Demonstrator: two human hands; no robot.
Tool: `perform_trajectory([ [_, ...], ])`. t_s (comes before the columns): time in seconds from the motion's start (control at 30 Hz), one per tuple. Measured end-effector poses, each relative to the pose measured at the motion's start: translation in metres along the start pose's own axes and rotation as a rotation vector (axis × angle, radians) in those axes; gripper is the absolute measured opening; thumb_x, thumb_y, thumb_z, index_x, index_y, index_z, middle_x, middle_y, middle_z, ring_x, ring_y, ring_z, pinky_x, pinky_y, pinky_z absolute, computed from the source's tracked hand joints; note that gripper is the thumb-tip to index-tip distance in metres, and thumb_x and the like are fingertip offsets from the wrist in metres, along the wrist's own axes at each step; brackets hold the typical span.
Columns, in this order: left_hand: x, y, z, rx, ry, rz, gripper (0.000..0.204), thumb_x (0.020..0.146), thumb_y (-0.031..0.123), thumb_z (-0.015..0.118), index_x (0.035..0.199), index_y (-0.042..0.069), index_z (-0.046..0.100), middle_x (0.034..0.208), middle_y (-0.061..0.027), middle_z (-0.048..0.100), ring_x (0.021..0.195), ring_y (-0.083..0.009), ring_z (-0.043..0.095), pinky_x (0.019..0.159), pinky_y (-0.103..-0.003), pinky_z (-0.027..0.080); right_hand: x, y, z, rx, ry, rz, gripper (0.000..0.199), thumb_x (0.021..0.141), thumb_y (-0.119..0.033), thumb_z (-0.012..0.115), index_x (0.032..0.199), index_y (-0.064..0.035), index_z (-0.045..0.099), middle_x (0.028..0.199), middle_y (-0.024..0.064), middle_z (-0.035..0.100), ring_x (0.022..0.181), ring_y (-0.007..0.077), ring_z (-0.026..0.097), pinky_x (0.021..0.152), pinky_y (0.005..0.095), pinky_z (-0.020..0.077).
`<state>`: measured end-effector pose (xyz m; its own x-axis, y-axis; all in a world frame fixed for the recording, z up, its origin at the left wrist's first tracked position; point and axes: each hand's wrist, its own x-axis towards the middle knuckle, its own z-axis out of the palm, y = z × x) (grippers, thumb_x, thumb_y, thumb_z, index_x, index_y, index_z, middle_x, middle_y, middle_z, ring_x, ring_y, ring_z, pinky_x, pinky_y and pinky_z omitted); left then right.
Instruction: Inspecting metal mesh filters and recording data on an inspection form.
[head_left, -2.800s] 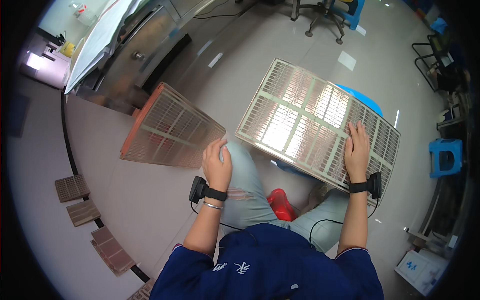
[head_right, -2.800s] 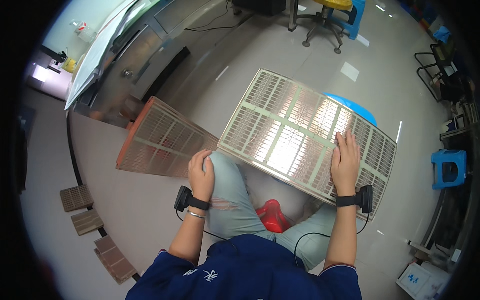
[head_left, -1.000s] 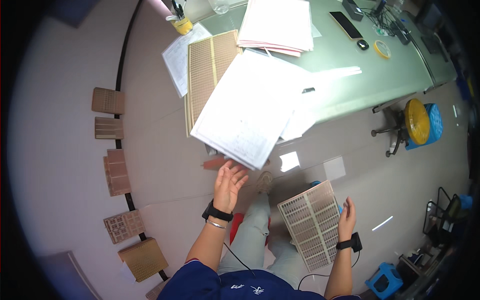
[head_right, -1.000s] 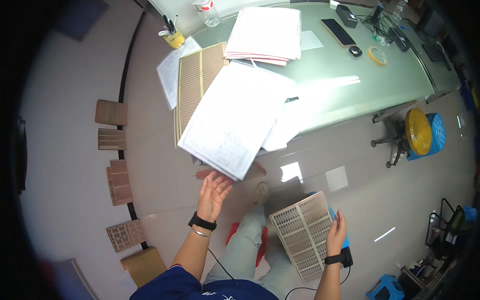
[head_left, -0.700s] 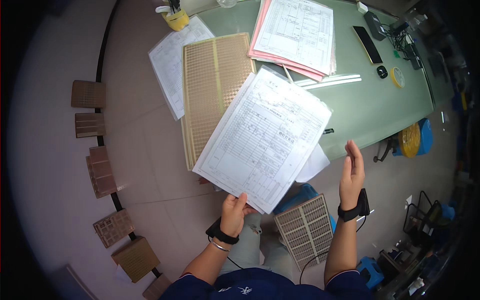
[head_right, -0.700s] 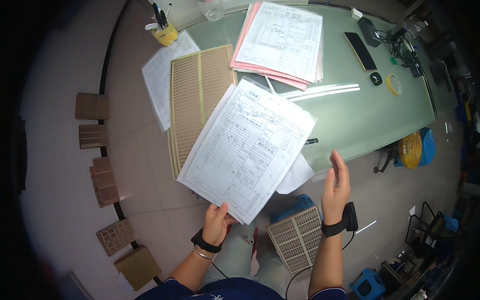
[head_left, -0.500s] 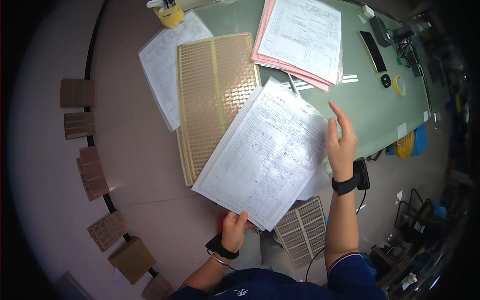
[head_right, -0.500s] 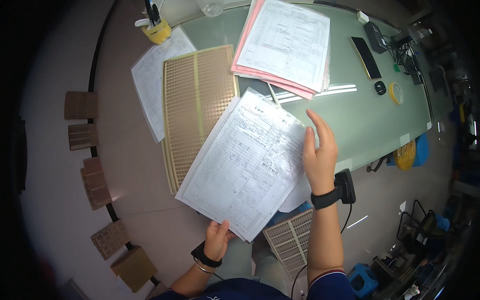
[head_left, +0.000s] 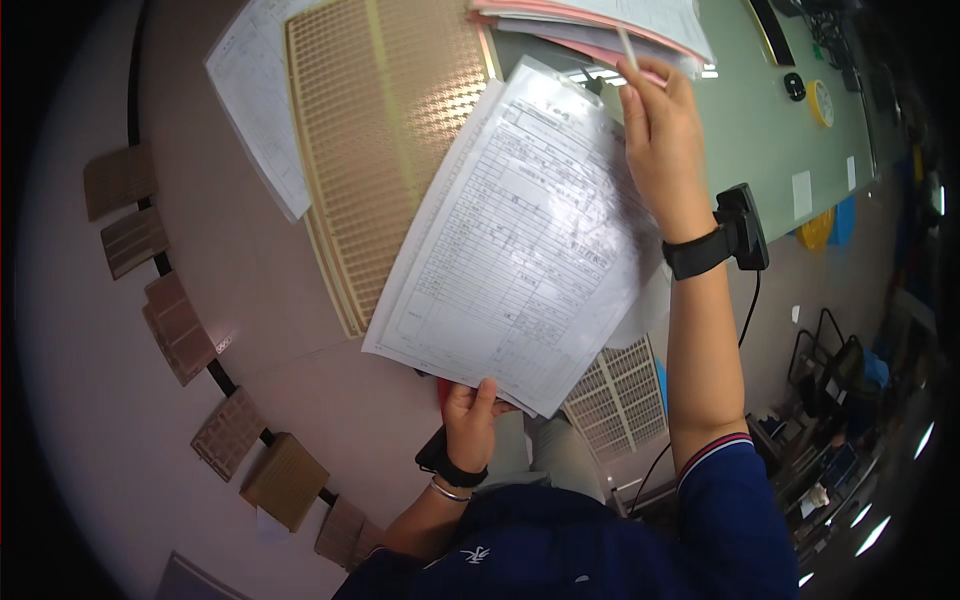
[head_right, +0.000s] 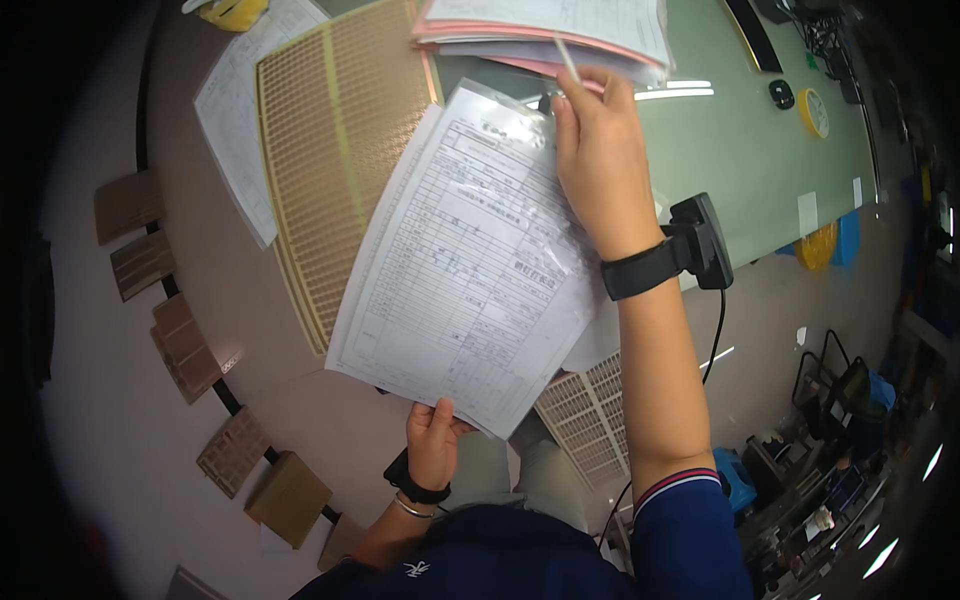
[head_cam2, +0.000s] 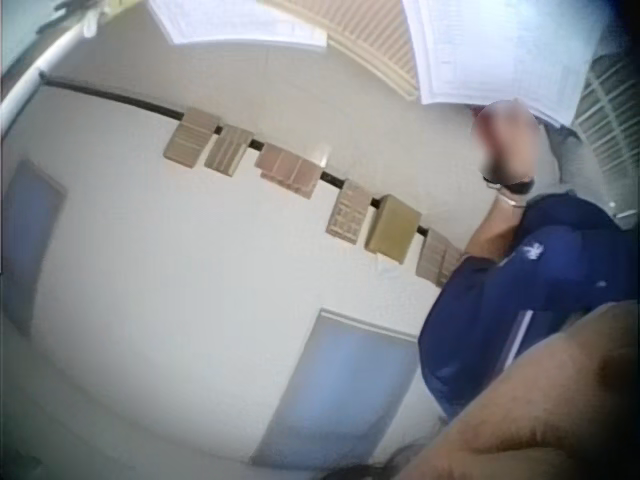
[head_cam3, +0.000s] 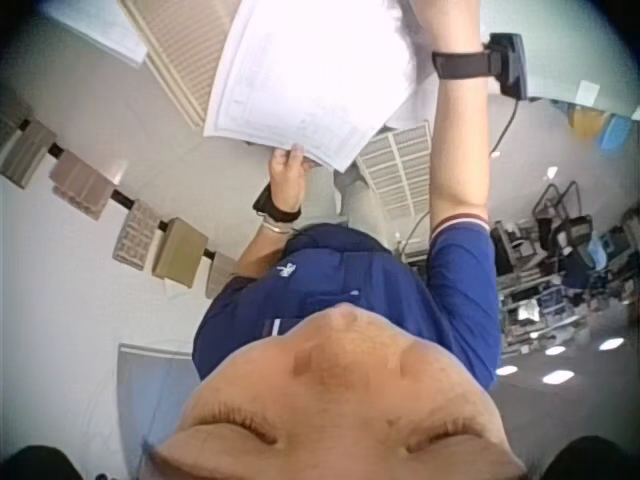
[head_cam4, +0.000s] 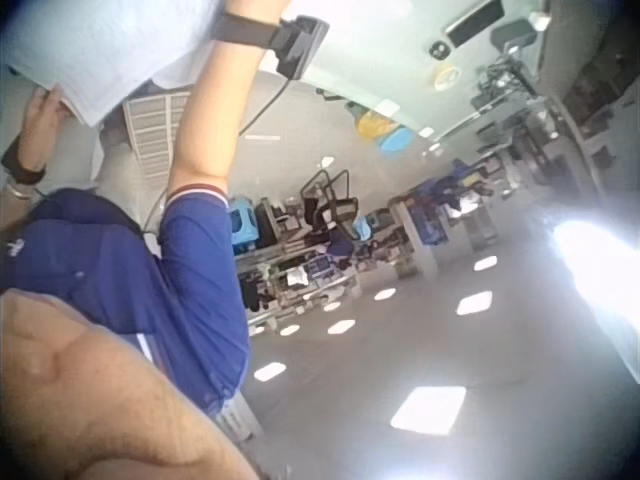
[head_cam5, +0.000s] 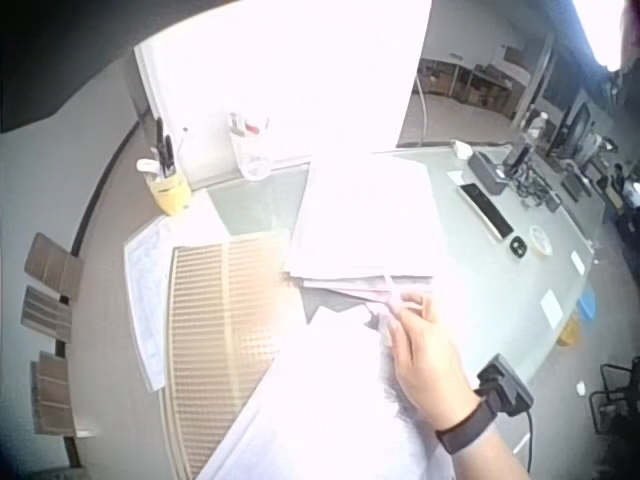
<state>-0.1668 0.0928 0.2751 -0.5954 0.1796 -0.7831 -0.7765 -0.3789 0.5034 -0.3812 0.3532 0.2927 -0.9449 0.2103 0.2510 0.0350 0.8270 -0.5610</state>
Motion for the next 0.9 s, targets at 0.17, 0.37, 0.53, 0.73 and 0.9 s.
perform_trajectory([
  [0.17,-0.001,-0.003,-0.001,0.033,-0.013,0.035,0.025,0.095,0.014,0.042,0.116,0.001,0.042,0.106,-0.012,0.057,0.089,-0.0193,0.06,0.075,-0.034,0.054,-0.012,0.008,-0.045,0.266,0.592,-0.176,0.027,0.085,0.005,0.053,0.111,-0.0008,0.06,0.111,0.008,0.047,0.094,0.0137,0.055,0.082,0.022,0.0448],
  [0.37,-0.004,-0.026,-0.003,-0.105,-0.128,0.28,0.034,0.098,0.026,0.033,0.12,0.001,0.039,0.109,-0.0128,0.054,0.095,-0.0205,0.058,0.077,-0.033,0.052,-0.088,0.046,-0.14,0.629,0.944,-0.062,0.039,0.087,0.0,0.053,0.124,-0.0004,0.041,0.106,0.0148,0.052,0.088,0.0225,0.057,0.075,0.0347,0.0486],
  [0.53,-0.007,-0.083,-0.025,0.218,-0.007,0.069,0.035,0.096,0.03,0.039,0.118,0.002,0.043,0.108,-0.0128,0.055,0.087,-0.0178,0.059,0.076,-0.028,0.05,-0.232,0.094,-0.183,0.672,0.998,0.338,0.04,0.091,-0.005,0.047,0.128,0.0031,0.033,0.107,0.0111,0.049,0.079,0.0148,0.053,0.069,0.0258,0.0472],
  [0.73,0.023,-0.186,-0.056,0.537,-0.037,-0.076,0.025,0.094,0.021,0.047,0.113,0.005,0.05,0.108,-0.01,0.056,0.091,-0.0137,0.056,0.079,-0.026,0.047,-0.432,0.146,-0.144,1.429,0.787,1.036,0.039,0.094,-0.013,0.044,0.126,0.0078,0.036,0.081,0.0041,0.043,0.054,0.004,0.031,0.039,0.015,0.0283],
  [0.9,0.073,-0.259,-0.072,0.786,-0.052,0.168,0.027,0.094,0.021,0.047,0.114,0.003,0.049,0.109,-0.0094,0.055,0.096,-0.0136,0.055,0.083,-0.025,0.045,-0.538,0.16,-0.093,1.695,0.786,1.076,0.033,0.095,-0.02,0.04,0.117,0.0052,0.043,0.082,0.0068,0.045,0.057,0.007,0.038,0.042,0.0152,0.0368],
])
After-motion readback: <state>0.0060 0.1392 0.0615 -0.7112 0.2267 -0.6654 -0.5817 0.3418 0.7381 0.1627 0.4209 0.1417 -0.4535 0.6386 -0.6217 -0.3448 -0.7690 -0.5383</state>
